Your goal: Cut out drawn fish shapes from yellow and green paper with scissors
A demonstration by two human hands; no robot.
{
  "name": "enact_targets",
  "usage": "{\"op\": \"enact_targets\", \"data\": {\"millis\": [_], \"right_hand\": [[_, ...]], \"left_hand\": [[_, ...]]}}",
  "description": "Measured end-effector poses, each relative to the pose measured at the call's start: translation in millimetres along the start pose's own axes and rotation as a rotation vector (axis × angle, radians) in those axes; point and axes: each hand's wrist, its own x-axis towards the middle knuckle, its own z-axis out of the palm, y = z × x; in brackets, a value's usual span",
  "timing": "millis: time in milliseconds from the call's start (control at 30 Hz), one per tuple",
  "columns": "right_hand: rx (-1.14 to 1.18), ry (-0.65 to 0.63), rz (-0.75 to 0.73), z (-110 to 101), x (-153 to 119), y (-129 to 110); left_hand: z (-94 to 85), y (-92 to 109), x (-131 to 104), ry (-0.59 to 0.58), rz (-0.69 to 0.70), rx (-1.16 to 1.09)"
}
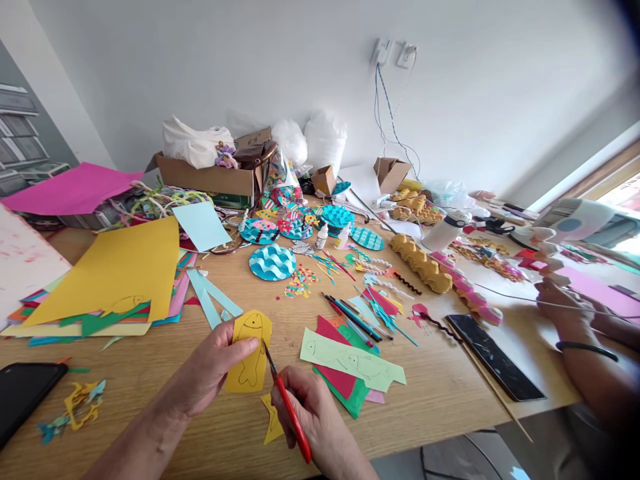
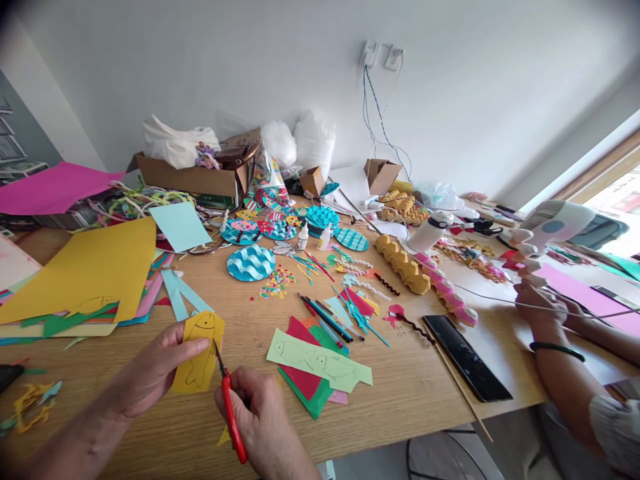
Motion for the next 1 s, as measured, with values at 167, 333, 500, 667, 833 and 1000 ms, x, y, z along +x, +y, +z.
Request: {"op": "enact_targets", "data": {"millis": [167, 333, 500, 667, 833, 1000], "right_hand": [[-0.013, -0.009, 0.0, -1.5, -1.0, 2.2], [-0.026, -0.005, -0.026, -2.3, -1.0, 3.6], [-0.032, 0.006, -0.036, -2.5, -1.3, 5.0], [-0.04, 0.016, -0.049, -2.4, -1.7, 7.7], [-0.057, 0.022, -0.052, -2.3, -2.3, 8.5], [-0.063, 0.022, -0.06, -2.3, -1.6, 3.4]], "left_hand": [[1.2, 1.1, 0.5, 0.004, -0.008, -0.002], [2.6, 2.4, -0.5, 0.023, -0.01, 0.0], [5.8, 5.2, -0.5, 0.024, -0.048, 0.0], [7.2, 5.5, -1.0, 0.032, -0.06, -0.012], [8.3, 3.5, -1.0, 0.038, -0.06, -0.014], [8.7, 4.3, -1.1, 0.049, -0.07, -0.023]]}}
